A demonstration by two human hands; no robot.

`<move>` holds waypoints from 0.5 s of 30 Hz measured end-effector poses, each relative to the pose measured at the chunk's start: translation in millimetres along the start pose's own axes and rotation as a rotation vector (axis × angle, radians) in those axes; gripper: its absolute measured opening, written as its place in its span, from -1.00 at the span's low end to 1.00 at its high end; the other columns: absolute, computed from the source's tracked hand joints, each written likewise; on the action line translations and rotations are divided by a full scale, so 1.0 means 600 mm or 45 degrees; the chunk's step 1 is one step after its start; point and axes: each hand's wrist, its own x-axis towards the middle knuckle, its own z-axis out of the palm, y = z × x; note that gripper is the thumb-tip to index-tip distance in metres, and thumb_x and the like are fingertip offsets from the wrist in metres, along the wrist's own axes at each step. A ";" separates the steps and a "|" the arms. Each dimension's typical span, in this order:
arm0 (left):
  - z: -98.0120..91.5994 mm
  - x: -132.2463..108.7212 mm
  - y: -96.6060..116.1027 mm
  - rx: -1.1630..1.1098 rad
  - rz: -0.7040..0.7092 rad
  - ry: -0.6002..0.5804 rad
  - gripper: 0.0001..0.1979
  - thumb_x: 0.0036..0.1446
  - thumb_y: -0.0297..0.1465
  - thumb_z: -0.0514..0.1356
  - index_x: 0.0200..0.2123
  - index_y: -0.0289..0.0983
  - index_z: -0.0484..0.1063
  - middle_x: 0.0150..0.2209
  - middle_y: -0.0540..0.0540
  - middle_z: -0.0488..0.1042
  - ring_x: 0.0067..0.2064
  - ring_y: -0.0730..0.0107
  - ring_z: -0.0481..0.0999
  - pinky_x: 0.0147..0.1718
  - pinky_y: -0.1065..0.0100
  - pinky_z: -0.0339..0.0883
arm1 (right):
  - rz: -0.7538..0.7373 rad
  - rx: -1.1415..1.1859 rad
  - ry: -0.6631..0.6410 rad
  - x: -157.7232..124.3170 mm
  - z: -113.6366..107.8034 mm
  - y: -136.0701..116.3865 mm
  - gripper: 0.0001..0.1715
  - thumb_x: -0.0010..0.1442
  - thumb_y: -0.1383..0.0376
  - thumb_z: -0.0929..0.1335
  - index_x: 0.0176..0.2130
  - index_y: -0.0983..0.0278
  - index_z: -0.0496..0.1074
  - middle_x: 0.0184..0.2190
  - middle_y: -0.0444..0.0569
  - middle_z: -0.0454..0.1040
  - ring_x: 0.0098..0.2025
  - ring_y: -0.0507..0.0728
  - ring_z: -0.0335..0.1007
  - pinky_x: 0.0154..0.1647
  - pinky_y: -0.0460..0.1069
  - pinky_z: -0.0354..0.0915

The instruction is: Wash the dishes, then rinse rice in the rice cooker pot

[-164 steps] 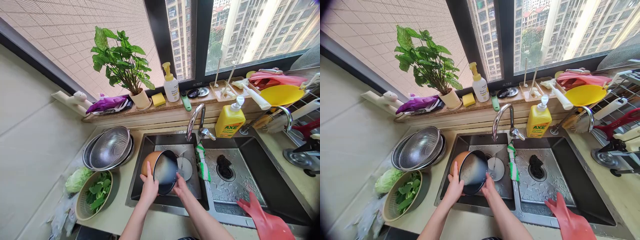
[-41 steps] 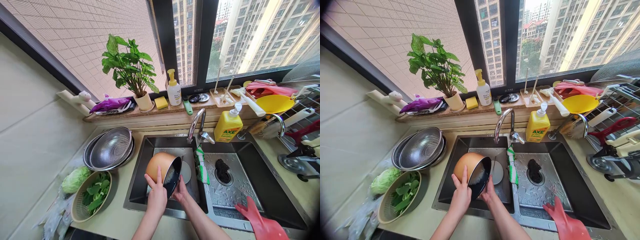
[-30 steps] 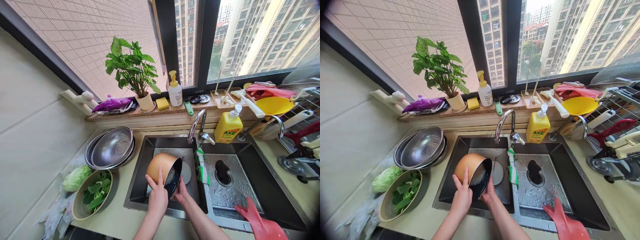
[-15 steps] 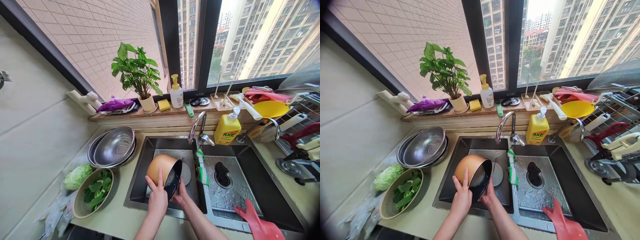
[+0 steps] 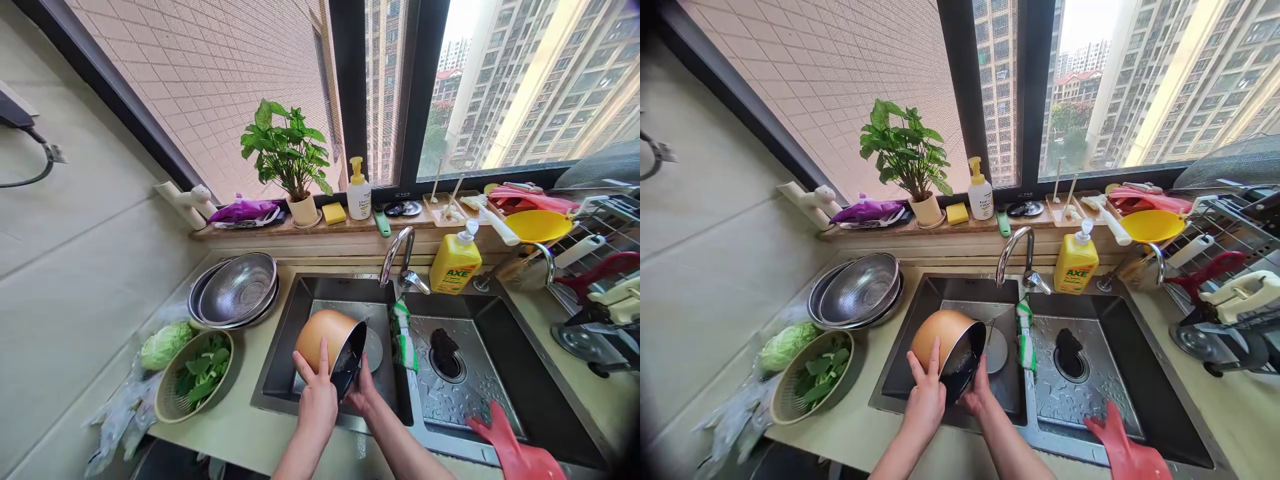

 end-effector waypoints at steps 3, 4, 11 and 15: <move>0.002 -0.005 -0.003 -0.017 0.009 0.013 -0.27 0.21 -0.58 -0.12 0.34 -0.15 -0.44 0.29 -0.73 -0.47 -0.21 0.03 0.62 -0.23 0.22 0.39 | -0.011 -0.013 -0.021 0.000 -0.004 0.004 -0.03 0.14 -0.30 -0.05 -0.13 0.32 0.48 -0.32 0.18 0.57 -0.25 0.29 0.51 -0.20 0.24 0.40; 0.003 -0.007 -0.004 -0.025 0.009 0.015 -0.28 0.21 -0.58 -0.13 0.34 -0.16 -0.44 0.29 -0.73 -0.47 -0.21 0.04 0.62 -0.23 0.23 0.39 | -0.020 -0.018 -0.034 0.000 -0.005 0.006 -0.03 0.14 -0.30 -0.05 -0.12 0.32 0.47 -0.32 0.18 0.57 -0.26 0.29 0.52 -0.21 0.23 0.41; 0.004 -0.021 -0.008 -0.077 -0.020 0.019 -0.27 0.20 -0.58 -0.11 0.34 -0.11 -0.41 0.30 -0.70 -0.47 -0.21 0.02 0.62 -0.24 0.21 0.39 | 0.012 -0.009 -0.102 -0.006 -0.004 0.013 -0.01 0.14 -0.30 -0.06 -0.13 0.35 0.47 -0.32 0.19 0.57 -0.27 0.28 0.52 -0.19 0.22 0.41; 0.001 -0.025 -0.008 -0.081 -0.047 0.002 -0.29 0.21 -0.58 -0.13 0.34 -0.14 -0.40 0.30 -0.72 -0.48 -0.18 0.02 0.61 -0.24 0.23 0.38 | 0.023 -0.026 -0.115 -0.009 -0.003 0.014 -0.02 0.15 -0.29 -0.07 -0.15 0.34 0.48 -0.32 0.18 0.57 -0.26 0.28 0.52 -0.19 0.23 0.41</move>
